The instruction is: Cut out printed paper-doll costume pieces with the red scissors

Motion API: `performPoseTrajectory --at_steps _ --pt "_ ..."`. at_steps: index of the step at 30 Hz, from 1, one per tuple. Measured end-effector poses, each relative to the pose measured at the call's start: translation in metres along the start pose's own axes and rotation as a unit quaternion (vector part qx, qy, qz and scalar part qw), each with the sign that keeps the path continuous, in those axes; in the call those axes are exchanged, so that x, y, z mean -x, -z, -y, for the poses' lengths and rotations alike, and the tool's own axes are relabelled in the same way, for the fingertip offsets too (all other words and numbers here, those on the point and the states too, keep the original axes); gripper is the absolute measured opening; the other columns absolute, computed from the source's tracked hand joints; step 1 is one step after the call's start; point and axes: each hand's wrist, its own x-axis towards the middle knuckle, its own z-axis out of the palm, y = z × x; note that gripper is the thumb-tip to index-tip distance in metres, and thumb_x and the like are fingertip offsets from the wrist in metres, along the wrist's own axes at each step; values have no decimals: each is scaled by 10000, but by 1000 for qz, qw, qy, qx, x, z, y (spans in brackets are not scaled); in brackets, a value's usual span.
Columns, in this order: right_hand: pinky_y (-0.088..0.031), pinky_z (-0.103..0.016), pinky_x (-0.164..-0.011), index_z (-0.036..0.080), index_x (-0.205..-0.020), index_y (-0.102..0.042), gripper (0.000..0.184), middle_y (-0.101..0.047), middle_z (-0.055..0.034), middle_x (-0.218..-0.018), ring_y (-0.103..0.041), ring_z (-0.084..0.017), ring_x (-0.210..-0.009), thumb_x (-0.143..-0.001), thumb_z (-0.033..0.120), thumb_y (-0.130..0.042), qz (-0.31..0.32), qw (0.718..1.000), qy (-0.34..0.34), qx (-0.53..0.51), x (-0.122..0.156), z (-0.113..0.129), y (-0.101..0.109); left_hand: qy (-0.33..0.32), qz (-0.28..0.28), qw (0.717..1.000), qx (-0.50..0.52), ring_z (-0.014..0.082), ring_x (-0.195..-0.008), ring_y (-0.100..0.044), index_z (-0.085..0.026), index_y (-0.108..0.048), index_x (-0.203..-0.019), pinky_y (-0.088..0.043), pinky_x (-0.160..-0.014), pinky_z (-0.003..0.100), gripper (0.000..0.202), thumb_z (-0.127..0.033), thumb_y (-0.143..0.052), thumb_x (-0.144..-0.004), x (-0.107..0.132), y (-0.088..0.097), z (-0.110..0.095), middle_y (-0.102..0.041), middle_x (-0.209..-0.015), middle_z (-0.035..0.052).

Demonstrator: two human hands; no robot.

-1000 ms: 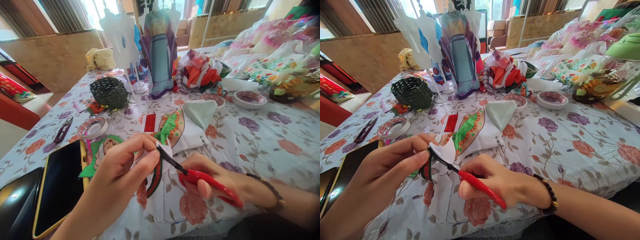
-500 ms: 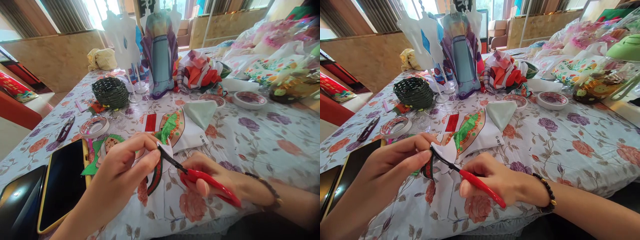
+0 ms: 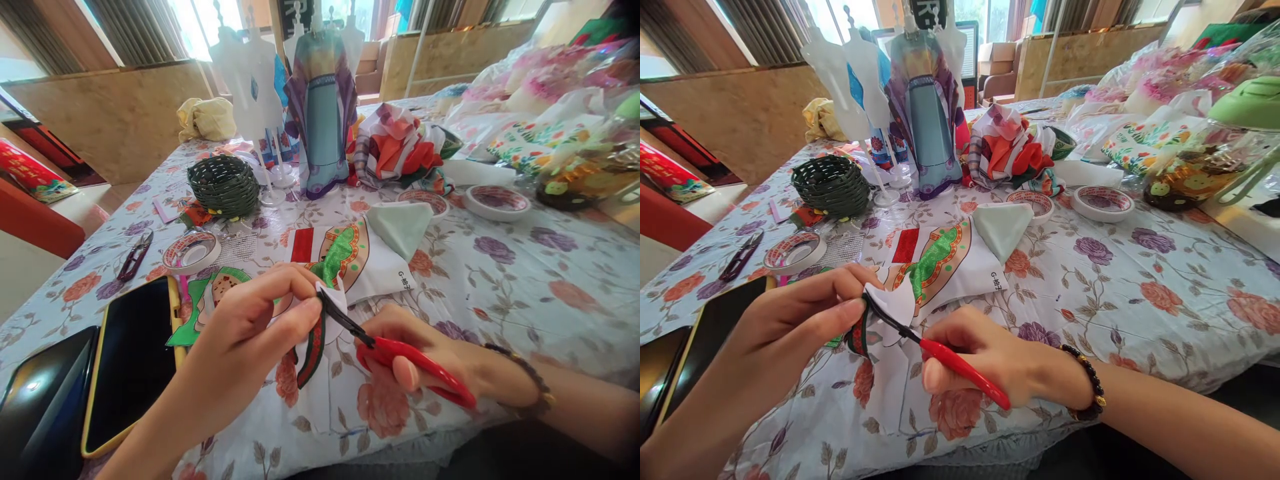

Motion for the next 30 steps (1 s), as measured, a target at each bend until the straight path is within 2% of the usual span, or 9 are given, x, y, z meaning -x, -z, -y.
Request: performPoseTrajectory --at_steps 5,10,16,24,30 --pt "-188 -220 -399 176 -552 -446 644 -298 77 -516 -250 -71 -478 -740 768 -614 -14 999 -36 3 0 3 -2 -6 -9 1000 -3 108 -632 -477 -211 -515 -624 -372 -545 232 238 -155 -513 -855 -1 0 0 -534 -708 -32" --pt "-182 -223 -402 175 -540 -422 653 -304 77 -501 -252 -65 -463 -733 763 -632 -20 1000 -20 5 -1 1 -1 -10 -10 1000 -3 124 -626 -485 -214 -518 -618 -390 -558 259 247 -180 -524 -862 -3 -1 1 -543 -709 -19" --pt "-191 -224 -419 181 -567 -428 663 -321 79 -523 -266 -69 -479 -722 805 -591 3 1000 -26 2 -2 0 0 -10 1 1000 15 165 -782 -559 -216 -542 -617 -437 -683 281 259 -195 -521 -874 -4 0 4 -568 -714 0" --pt "-207 -238 -417 177 -584 -456 624 -377 68 -518 -310 -73 -466 -767 758 -592 16 1000 -11 7 -1 0 1 -8 13 1000 14 151 -693 -528 -208 -559 -654 -405 -615 280 267 -243 -497 -912 -3 5 2 -566 -727 0" --pt "-203 -226 -399 177 -587 -464 625 -357 77 -505 -298 -65 -448 -730 761 -635 10 1000 -20 -9 -1 1 -1 -10 9 1000 -3 126 -664 -503 -208 -551 -657 -392 -603 247 268 -241 -491 -916 -3 6 1 -559 -722 -26"
